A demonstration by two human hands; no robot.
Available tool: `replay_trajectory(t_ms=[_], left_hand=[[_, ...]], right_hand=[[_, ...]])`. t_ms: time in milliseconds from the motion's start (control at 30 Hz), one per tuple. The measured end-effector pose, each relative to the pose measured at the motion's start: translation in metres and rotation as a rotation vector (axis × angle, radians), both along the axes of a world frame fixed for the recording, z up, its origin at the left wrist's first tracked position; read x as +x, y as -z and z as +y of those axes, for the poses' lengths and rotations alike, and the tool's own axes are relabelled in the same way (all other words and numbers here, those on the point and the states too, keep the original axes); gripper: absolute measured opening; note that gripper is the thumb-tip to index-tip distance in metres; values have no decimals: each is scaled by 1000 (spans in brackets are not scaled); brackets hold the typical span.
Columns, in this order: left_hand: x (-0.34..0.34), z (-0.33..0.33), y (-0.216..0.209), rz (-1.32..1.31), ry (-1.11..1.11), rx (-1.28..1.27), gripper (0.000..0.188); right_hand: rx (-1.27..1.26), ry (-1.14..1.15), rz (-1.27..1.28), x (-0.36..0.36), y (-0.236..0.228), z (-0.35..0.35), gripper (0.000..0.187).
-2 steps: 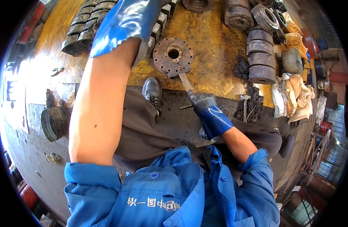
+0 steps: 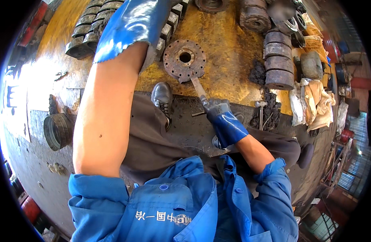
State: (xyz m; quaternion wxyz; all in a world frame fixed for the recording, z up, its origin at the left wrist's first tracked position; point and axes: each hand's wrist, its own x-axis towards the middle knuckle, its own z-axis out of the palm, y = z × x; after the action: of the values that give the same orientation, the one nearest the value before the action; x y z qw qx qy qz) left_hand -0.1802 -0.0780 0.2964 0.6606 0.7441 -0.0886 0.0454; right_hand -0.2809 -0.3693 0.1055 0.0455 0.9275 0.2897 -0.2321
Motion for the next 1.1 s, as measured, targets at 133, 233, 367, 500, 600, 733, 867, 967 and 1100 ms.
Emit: replay_trajectory(t_ms=[133,233,367,500,600,733,867,967,1100], left_hand=[[0,-1,3,13,9,-1,45],[-12,8,0,23,-26,14,46],[-4,-1,4,22,9,-1,46],[-8,6,-1,24,-21,10,46],[-6,5,-2,17,-24,9,46],[-7,10,4,26,-39,16,47],[-10,10,7,32,-37,15,47],[-4,5,7,25,-7,9,47],[-10,17,11,36,-52,20,47]], right_hand=[[203,221,120,9,9,-5,37],[142,-21,89,17,-20,5,36],[15,76,242,40,-7,-4,39],[139,650,448,69,-54,46,62],[199,453,203,80,-56,44,65],[175,573,274,85,-61,51,60],[64,363,251,46,-61,23,52],[1,164,95,27,-2,-6,48],[138,521,393,56,-46,34,48]])
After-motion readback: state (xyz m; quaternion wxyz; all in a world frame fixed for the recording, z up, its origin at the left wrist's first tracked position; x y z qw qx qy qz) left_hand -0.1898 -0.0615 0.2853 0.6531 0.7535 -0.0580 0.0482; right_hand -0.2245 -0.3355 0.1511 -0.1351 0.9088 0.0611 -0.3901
